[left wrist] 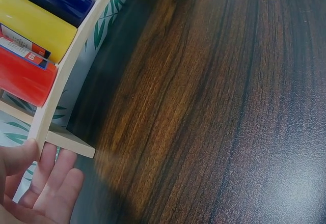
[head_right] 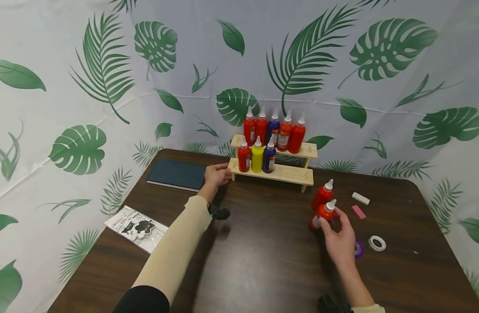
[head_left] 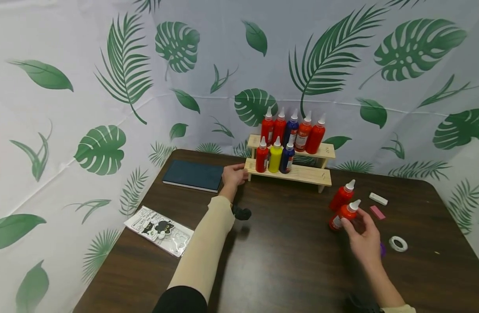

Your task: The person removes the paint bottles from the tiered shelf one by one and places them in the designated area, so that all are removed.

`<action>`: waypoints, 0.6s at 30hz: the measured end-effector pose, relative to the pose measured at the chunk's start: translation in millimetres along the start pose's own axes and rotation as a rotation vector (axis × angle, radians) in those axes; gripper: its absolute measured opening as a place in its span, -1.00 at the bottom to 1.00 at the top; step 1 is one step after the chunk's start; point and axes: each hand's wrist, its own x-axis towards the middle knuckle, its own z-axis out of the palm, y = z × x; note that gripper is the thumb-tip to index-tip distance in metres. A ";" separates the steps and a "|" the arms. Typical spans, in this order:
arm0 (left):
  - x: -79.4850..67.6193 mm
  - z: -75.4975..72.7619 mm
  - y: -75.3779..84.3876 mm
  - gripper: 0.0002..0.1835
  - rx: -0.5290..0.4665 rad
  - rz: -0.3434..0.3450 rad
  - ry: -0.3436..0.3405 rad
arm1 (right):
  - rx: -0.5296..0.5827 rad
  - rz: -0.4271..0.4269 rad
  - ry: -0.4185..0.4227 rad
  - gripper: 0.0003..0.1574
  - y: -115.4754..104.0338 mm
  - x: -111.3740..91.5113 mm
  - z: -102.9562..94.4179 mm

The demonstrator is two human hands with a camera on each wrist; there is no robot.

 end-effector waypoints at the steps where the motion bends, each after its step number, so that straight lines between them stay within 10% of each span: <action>1: 0.5 -0.4 0.1 -0.73 0.000 -0.004 0.000 | -0.007 -0.002 0.005 -0.40 4.2 0.1 -0.9; 18: -0.4 -0.9 0.1 -0.74 0.003 0.009 0.001 | -0.018 -0.044 -0.047 -0.35 12.9 10.5 -1.7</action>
